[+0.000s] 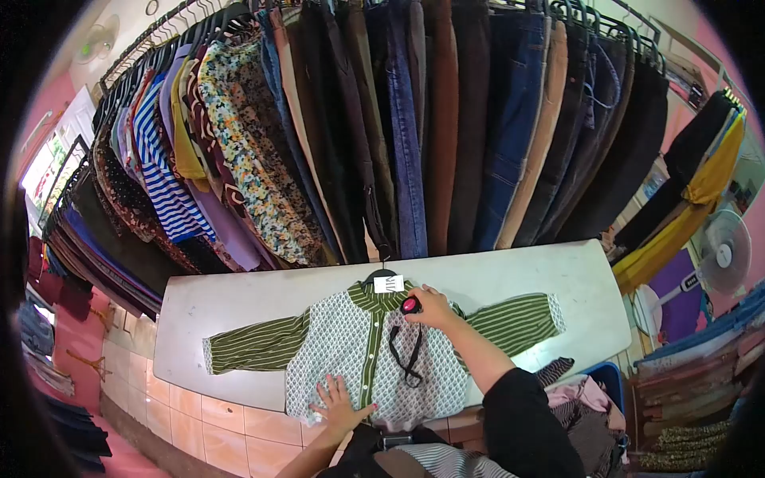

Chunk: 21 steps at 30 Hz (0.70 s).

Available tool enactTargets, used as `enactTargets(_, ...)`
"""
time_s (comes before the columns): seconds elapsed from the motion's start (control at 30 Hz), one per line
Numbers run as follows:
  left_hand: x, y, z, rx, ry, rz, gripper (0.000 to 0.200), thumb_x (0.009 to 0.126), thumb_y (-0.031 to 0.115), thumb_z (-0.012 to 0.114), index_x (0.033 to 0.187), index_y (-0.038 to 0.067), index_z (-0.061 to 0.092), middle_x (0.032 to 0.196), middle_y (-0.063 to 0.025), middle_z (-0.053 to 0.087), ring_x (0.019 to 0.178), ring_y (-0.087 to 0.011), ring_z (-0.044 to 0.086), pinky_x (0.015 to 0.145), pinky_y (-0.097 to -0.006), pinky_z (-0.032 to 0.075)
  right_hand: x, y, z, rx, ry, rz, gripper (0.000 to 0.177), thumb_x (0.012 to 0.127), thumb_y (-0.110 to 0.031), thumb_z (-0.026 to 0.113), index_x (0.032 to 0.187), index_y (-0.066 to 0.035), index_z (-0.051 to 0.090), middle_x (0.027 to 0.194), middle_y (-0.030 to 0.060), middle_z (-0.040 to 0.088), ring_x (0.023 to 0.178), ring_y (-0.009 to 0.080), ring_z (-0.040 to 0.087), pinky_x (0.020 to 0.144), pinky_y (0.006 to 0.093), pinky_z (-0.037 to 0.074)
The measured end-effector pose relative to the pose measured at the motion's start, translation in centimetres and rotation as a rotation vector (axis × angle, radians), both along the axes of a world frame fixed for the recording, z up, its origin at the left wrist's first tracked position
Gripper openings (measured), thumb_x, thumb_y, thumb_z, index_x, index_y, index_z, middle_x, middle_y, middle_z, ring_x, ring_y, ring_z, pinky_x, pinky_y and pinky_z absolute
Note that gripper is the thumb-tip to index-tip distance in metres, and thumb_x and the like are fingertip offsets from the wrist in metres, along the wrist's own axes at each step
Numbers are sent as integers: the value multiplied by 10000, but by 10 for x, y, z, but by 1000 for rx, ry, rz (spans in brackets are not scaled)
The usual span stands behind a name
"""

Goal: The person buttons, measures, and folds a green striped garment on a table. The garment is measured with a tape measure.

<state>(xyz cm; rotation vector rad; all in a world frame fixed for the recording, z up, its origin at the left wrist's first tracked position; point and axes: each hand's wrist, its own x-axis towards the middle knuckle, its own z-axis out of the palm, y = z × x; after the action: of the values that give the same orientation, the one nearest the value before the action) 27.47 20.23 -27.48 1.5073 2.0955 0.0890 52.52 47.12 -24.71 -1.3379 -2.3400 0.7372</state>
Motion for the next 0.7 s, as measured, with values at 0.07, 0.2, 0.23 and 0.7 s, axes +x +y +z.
enactTargets(0.07, -30, -3, -2, 10, -56, 12, 1347, 574, 742, 702, 1513, 79, 0, 1566, -192, -104, 1396, -496, -115, 928, -807, -31, -12, 9, -2, 76, -145, 125, 645, 684, -427, 782, 1174, -87, 538, 1180, 191, 598, 1229, 401, 465, 1002, 420, 387)
enactTargets(0.2, -114, -10, 1, 10, 4, -17, 1255, 570, 558, 767, 1514, 99, 79, 1570, -193, 8, 1408, -476, 53, 995, -764, 33, -50, -4, -39, -20, -32, 203, 652, 698, -432, 756, 1208, -106, 512, 1214, 181, 584, 1251, 408, 421, 1017, 438, 367)
enactTargets(0.23, -136, -13, 0, 18, 17, -37, 1228, 573, 520, 769, 1511, 94, 102, 1569, -195, 41, 1409, -468, 78, 1015, -748, 45, -59, -15, -42, -16, 14, 177, 650, 702, -421, 756, 1205, -88, 513, 1193, 179, 588, 1213, 397, 439, 1000, 432, 380)
enactTargets(0.7, -91, 62, -11, 118, 365, 438, 1146, 639, 459, 743, 1518, 107, 99, 1556, -240, 57, 1428, -450, 16, 1063, -695, 42, 11, -155, -40, 118, 45, -455, 645, 689, -297, 791, 1160, 45, 514, 1116, 218, 563, 1032, 401, 473, 919, 471, 394)
